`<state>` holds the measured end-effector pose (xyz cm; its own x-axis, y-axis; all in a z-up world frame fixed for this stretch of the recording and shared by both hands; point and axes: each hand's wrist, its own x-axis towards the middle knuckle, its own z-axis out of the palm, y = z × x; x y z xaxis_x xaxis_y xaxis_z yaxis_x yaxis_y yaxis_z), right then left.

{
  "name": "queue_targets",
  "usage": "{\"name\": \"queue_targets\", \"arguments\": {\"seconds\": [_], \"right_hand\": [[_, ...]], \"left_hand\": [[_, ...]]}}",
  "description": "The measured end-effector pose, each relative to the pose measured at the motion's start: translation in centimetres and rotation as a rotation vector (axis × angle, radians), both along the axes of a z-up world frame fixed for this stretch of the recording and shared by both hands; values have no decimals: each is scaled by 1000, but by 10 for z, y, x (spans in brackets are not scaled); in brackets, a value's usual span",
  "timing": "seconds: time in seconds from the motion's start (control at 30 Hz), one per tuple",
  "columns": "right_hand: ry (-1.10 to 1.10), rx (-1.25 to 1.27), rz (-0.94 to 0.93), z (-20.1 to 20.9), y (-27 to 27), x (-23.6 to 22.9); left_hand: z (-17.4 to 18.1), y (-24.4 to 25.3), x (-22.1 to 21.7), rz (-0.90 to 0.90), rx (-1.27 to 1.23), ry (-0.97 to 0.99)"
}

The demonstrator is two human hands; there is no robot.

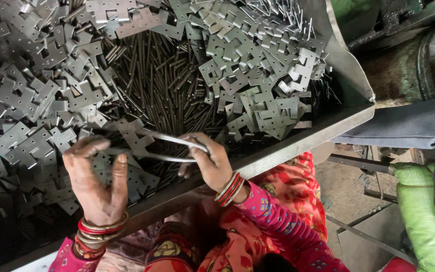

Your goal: The person inserts metal rods into pre-drilled holes on flat metal brackets, then places the assembled units into a large metal bin. The task is performed by hand using a steady repetitive motion.

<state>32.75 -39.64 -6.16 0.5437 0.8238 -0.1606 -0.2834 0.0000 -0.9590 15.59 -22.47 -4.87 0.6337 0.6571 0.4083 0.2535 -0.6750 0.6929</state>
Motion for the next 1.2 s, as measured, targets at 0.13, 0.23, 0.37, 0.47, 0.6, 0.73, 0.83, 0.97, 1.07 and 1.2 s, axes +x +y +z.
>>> {"name": "queue_targets", "arguments": {"seconds": [0.13, 0.23, 0.37, 0.47, 0.6, 0.73, 0.83, 0.97, 1.07, 1.2], "right_hand": [[-31, 27, -41, 2, 2, 1], [-256, -45, 73, 7, 2, -3], [-871, 18, 133, 14, 6, -7], [-694, 7, 171, 17, 9, -8], [-1058, -17, 131, 15, 10, -14], [-1009, -105, 153, 11, 9, -17], [-1002, -112, 150, 9, 10, -14], [-992, -149, 226, 15, 10, -12], [-1103, -36, 120, 28, 8, -2], [-1338, 86, -115, 53, 11, 18]], "left_hand": [[-16, 4, 17, -170, -762, -229], [-27, 0, 33, -200, -1211, -211], [-29, 2, 50, -198, -1368, -298], [-25, 2, 56, -204, -1373, -330], [-23, -12, 58, -153, -1385, -349], [-20, -16, 53, -196, -1517, -459], [-18, -13, 56, -91, -1556, -438], [-18, -11, 57, -188, -1209, -256], [-20, -11, 54, -166, -1277, -214], [-22, -6, 50, -238, -1446, -277]]}}
